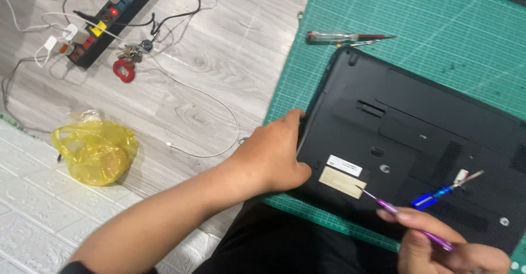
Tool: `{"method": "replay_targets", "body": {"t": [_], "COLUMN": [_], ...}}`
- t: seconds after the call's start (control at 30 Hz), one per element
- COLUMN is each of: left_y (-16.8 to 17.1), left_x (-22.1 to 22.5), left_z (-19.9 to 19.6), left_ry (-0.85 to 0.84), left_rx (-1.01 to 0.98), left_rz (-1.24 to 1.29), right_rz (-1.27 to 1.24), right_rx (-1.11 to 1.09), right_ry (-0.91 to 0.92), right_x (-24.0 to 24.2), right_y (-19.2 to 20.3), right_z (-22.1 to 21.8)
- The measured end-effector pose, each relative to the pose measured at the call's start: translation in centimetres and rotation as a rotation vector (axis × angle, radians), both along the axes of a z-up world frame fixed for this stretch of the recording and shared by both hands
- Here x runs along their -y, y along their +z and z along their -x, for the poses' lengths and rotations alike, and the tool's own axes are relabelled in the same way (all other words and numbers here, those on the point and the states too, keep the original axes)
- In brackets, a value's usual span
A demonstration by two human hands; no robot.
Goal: Unscrew the laptop back cover and remove the internal optical drive.
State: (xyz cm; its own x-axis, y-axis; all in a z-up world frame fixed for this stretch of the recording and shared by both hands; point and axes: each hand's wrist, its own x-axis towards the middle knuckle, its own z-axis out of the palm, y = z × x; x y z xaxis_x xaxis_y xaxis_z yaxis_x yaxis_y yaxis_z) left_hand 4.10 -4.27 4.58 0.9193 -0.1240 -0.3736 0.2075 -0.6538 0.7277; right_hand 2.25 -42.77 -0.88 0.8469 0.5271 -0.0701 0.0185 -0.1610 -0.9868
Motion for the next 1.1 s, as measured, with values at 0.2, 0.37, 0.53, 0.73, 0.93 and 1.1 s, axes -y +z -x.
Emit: {"method": "replay_targets", "body": {"t": [0.2,0.37,0.53,0.73,0.93,1.1], "left_y": [0.1,-1.3,-0.1,0.9,2.6,2.6], "left_x": [0.8,0.9,0.5,0.4,-0.7,-0.5], "left_z": [-1.9,-2.4,-2.8,-3.9,-6.2,-7.0], "left_ry": [-0.001,0.044,0.035,0.080,0.150,0.171], "left_rx": [-0.133,-0.186,-0.136,-0.271,-0.221,-0.278], "left_rz": [-0.148,-0.204,-0.275,-0.217,0.026,0.047], "right_rz": [0.001,-0.263,-0.960,-0.134,-0.449,-0.413], "right_rx": [0.243,-0.014,-1.044,0.066,0.129,0.136], "right_ry": [-0.505,-0.414,0.230,-0.395,-0.496,-0.529], "right_x": [0.6,3.7,13.2,5.5,1.7,0.7], "right_y": [-3.7,-6.1,-9.5,-7.7,-6.4,-6.6], "right_z": [8.7,10.6,6.6,10.4,9.7,10.1]}}
